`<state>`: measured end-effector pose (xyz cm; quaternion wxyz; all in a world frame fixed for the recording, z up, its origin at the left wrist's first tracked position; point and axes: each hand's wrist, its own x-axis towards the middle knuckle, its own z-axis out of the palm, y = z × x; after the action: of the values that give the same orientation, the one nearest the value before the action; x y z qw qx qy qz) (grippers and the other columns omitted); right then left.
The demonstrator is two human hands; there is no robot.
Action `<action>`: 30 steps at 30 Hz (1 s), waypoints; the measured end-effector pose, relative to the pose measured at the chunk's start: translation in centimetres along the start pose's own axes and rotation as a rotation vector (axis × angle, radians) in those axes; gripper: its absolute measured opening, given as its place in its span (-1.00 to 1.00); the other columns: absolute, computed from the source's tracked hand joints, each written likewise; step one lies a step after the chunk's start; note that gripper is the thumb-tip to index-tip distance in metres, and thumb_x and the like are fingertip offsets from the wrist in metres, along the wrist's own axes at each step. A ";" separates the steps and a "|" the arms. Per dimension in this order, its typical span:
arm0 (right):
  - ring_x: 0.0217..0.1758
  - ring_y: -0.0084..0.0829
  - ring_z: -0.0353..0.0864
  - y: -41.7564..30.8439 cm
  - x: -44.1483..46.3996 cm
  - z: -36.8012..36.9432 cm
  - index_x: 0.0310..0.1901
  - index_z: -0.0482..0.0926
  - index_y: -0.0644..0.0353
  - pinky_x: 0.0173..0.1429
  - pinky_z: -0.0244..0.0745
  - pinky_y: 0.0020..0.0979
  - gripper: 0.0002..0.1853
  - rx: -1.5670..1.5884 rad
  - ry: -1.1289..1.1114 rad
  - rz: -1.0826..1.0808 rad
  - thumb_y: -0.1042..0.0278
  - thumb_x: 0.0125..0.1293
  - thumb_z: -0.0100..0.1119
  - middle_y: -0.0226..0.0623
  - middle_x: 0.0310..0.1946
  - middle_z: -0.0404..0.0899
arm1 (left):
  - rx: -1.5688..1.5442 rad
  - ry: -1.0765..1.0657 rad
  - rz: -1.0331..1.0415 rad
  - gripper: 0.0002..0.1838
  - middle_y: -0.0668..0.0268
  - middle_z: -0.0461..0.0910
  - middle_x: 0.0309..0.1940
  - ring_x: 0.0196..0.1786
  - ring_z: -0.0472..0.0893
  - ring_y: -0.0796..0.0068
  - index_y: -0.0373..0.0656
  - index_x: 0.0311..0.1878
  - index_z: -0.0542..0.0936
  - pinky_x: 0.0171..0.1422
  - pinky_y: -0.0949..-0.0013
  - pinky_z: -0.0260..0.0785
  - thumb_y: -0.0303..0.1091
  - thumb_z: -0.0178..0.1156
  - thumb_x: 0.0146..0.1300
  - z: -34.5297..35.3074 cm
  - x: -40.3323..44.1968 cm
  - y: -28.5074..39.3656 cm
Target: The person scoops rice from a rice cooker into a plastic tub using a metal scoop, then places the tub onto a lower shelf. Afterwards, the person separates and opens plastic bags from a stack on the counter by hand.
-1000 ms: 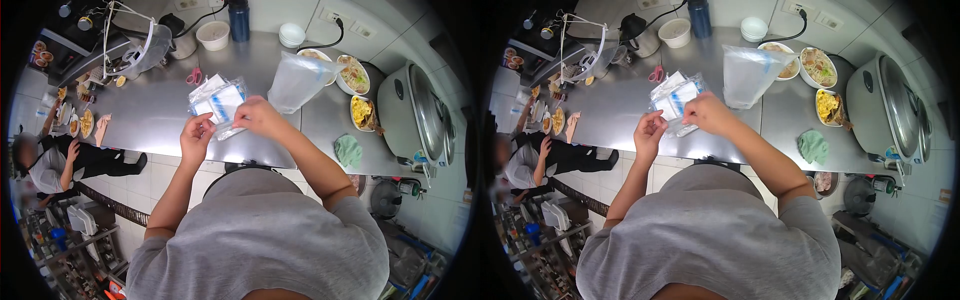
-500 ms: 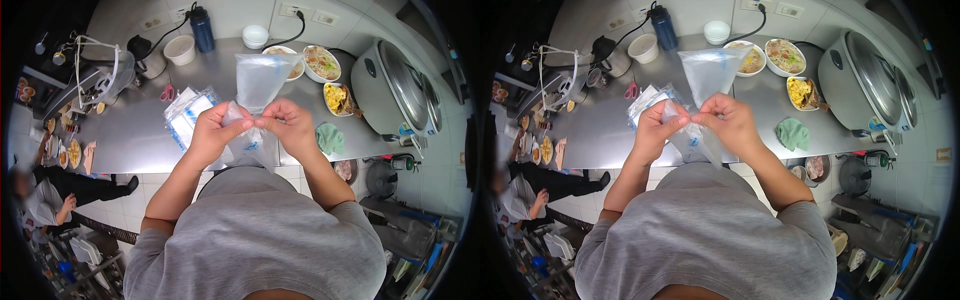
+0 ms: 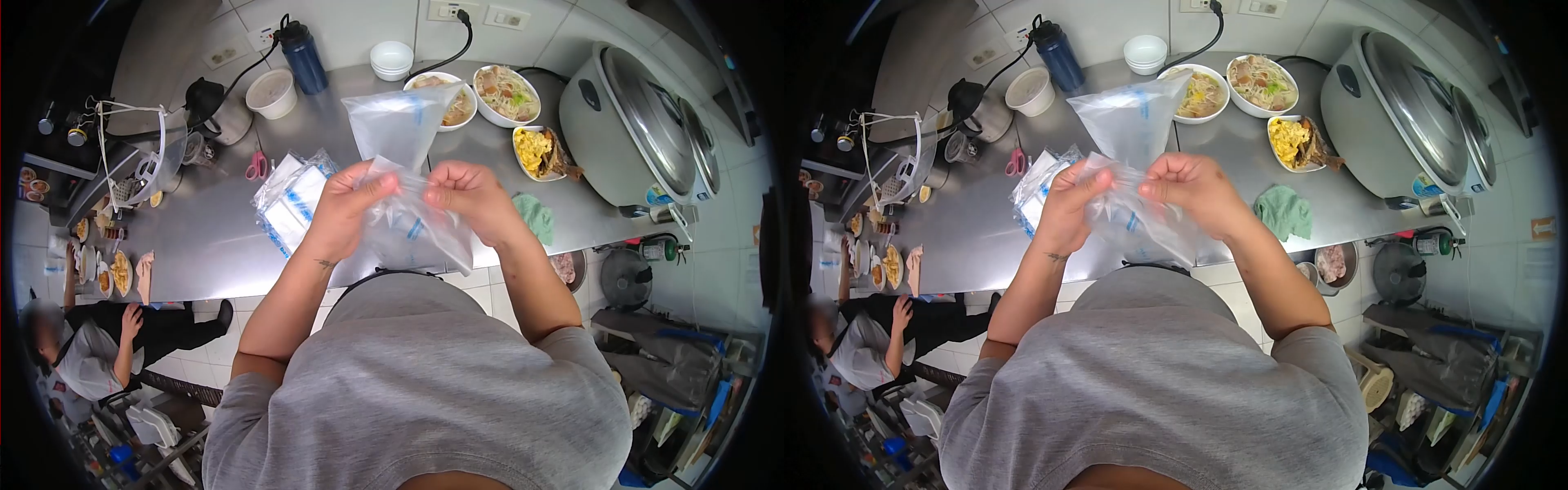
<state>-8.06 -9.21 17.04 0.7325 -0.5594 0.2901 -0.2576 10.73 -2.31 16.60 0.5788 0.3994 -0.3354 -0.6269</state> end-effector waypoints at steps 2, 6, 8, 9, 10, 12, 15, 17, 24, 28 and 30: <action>-0.46 -0.62 0.47 0.1 0.3 -0.3 -0.46 0.56 0.28 -0.34 0.35 -0.57 -0.76 -0.264 0.138 -0.031 0.29 0.27 0.22 -0.41 -0.47 0.57 | 0.038 -0.046 0.050 -0.82 0.38 0.58 -0.32 -0.28 0.50 0.64 -0.18 -0.15 0.59 -0.10 0.53 0.31 -0.43 0.24 0.18 -0.2 0.3 0.0; -0.45 -0.65 0.46 0.6 1.8 -0.3 -0.45 0.58 0.27 -0.31 0.35 -0.58 -0.78 -0.586 0.167 -0.676 0.30 0.25 0.24 -0.44 -0.47 0.58 | 0.138 -0.115 0.084 -0.87 0.44 0.55 -0.39 -0.26 0.48 0.66 -0.17 -0.18 0.59 -0.08 0.52 0.32 -0.43 0.23 0.20 0.0 0.3 0.2; -0.40 -0.65 0.47 -0.4 1.7 -0.3 -0.43 0.59 0.26 -0.26 0.36 -0.56 -0.81 -0.584 0.165 -0.731 0.33 0.23 0.25 -0.46 -0.47 0.58 | 0.143 -0.108 0.024 -0.92 0.44 0.53 -0.39 -0.28 0.46 0.67 -0.15 -0.26 0.58 -0.12 0.53 0.30 -0.39 0.24 0.22 0.2 0.3 0.4; -0.38 -0.65 0.47 -0.6 1.6 -0.5 -0.44 0.59 0.25 -0.24 0.37 -0.56 -0.83 -0.406 0.133 -0.558 0.34 0.22 0.26 -0.46 -0.47 0.58 | 0.138 -0.103 -0.021 -0.92 0.43 0.52 -0.38 -0.30 0.46 0.67 -0.14 -0.29 0.57 -0.15 0.54 0.29 -0.36 0.24 0.23 0.0 0.3 0.2; -0.35 -0.65 0.48 -0.8 1.2 -0.7 -0.44 0.59 0.25 -0.22 0.37 -0.55 -0.84 -0.229 0.101 -0.382 0.35 0.21 0.27 -0.47 -0.47 0.58 | 0.131 -0.097 -0.067 -0.90 0.43 0.51 -0.37 -0.31 0.45 0.67 -0.12 -0.32 0.56 -0.18 0.55 0.28 -0.33 0.24 0.24 -0.3 0.3 0.0; -0.32 -0.65 0.48 -1.0 1.0 -0.9 -0.43 0.59 0.24 -0.20 0.37 -0.55 -0.86 -0.035 0.022 -0.164 0.37 0.20 0.28 -0.47 -0.45 0.58 | 0.064 -0.091 0.017 -0.83 0.43 0.52 -0.38 -0.31 0.46 0.66 -0.12 -0.36 0.55 -0.16 0.54 0.30 -0.25 0.21 0.27 -1.5 0.7 -0.9; -0.32 -0.64 0.49 -1.0 1.2 -1.2 -0.38 0.59 0.24 -0.18 0.39 -0.55 -0.87 -0.067 -0.106 -0.172 0.37 0.21 0.27 -0.45 -0.42 0.58 | -0.047 -0.066 0.085 -0.75 0.42 0.51 -0.44 -0.33 0.47 0.64 -0.14 -0.40 0.54 -0.14 0.53 0.33 -0.18 0.17 0.30 -1.4 1.1 -0.6; -0.34 -0.63 0.51 -0.5 1.3 -1.4 -0.33 0.59 0.26 -0.17 0.40 -0.57 -0.86 -0.206 -0.180 -0.347 0.36 0.23 0.26 -0.43 -0.38 0.58 | -0.058 -0.043 0.076 -0.73 0.43 0.52 -0.45 -0.33 0.46 0.63 -0.15 -0.42 0.55 -0.13 0.51 0.30 -0.16 0.19 0.28 -1.4 1.2 -0.4; -0.09 -0.52 0.53 0.5 2.0 -3.9 -0.09 0.55 0.25 0.09 0.37 -0.44 -0.76 0.292 -0.054 -0.273 0.33 0.26 0.20 -0.35 -0.25 0.61 | -0.018 -0.058 -0.125 -0.72 0.44 0.56 -0.39 -0.34 0.42 0.64 -0.20 -0.50 0.58 -0.19 0.54 0.19 -0.19 0.27 0.18 -3.4 1.3 -1.1; -0.04 -0.49 0.52 -0.1 2.4 -3.4 -0.03 0.52 0.23 0.16 0.34 -0.39 -0.71 0.015 0.054 -0.445 0.36 0.23 0.23 -0.31 -0.22 0.61 | 0.136 -0.066 -0.123 -0.66 0.44 0.53 -0.42 -0.43 0.36 0.67 -0.21 -0.55 0.56 -0.31 0.57 0.13 -0.15 0.24 0.21 -3.4 1.2 -1.0; -0.07 -0.52 0.53 -1.0 2.3 -2.7 0.01 0.52 0.24 0.12 0.36 -0.42 -0.66 -0.054 0.004 -0.504 0.41 0.19 0.26 -0.33 -0.23 0.62 | 0.323 -0.164 -0.069 -0.63 0.47 0.47 -0.46 -0.48 0.31 0.69 -0.20 -0.54 0.54 -0.35 0.57 0.10 -0.11 0.20 0.25 -2.9 1.4 -0.6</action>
<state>-8.50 -12.87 17.13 0.6293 -0.6331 0.1495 -0.4252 12.97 -3.47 14.59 0.4560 0.4458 -0.4640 -0.6148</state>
